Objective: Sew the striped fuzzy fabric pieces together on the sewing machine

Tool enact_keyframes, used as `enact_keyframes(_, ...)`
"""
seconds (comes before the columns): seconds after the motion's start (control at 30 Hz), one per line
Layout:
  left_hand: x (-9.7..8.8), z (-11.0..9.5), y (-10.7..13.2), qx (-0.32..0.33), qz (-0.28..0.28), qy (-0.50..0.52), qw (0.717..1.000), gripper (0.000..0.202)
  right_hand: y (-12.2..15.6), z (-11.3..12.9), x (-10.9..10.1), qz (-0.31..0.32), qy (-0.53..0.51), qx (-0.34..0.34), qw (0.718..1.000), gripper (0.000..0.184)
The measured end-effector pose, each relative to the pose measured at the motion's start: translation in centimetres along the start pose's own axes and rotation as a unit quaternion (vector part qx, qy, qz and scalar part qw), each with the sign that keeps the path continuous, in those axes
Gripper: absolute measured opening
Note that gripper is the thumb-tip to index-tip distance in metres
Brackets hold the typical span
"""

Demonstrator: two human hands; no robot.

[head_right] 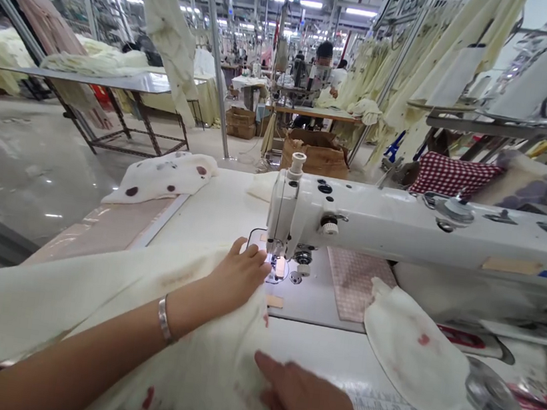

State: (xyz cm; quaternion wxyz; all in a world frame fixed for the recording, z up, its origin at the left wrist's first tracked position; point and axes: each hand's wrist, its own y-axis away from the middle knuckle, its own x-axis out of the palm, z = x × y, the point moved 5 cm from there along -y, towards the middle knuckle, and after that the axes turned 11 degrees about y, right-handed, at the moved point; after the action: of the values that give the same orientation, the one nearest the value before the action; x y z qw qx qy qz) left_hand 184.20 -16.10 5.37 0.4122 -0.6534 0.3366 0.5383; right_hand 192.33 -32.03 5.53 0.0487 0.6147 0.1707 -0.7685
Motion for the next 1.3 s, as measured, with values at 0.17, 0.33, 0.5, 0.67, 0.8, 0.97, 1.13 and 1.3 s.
enact_keyframes(0.17, -2.3, 0.2, 0.7, -0.093, -0.071, 0.034, 0.993, 0.014, -4.8, -0.5, 0.8, -0.046, 0.14, -0.028, 0.989, 0.03)
enact_keyframes(0.33, -1.8, -3.0, 4.0, -0.115, -0.05, 0.12, 0.985, 0.011, -4.6, -1.4, 1.2, 0.02, 0.069, -0.04, 0.997, 0.02)
enact_keyframes(0.5, 0.2, -4.9, 7.0, -0.089, 0.021, 0.165, 0.982, 0.032, -6.8, -3.5, 0.3, 0.055, 0.081, -0.061, 0.993, 0.023)
enact_keyframes(0.67, -0.2, -3.0, 5.8, -0.06, 0.03, 0.187, 0.98, 0.036, -9.3, -6.9, 0.9, 0.023, 0.179, -0.025, 0.983, 0.019)
enact_keyframes(0.8, -0.2, -1.2, 3.7, -0.033, 0.015, 0.174, 0.984, 0.036, -9.2, -9.1, 1.1, -0.026, 0.208, 0.042, 0.977, 0.021)
enact_keyframes(0.97, 0.1, -0.1, 2.6, -0.017, 0.014, 0.172, 0.985, 0.035, -9.1, -10.4, 1.5, -0.057, 0.204, 0.082, 0.974, 0.017)
enact_keyframes(1.13, 0.1, -0.1, 2.5, -0.002, -0.006, 0.152, 0.988, 0.034, -8.9, -11.0, 2.0, -0.065, 0.204, 0.088, 0.973, 0.013)
enact_keyframes(1.3, 0.3, -1.4, 2.7, 0.098, -0.039, 0.131, 0.986, 0.02, -8.6, -11.4, 2.3, -0.054, 0.199, 0.09, 0.974, 0.017)
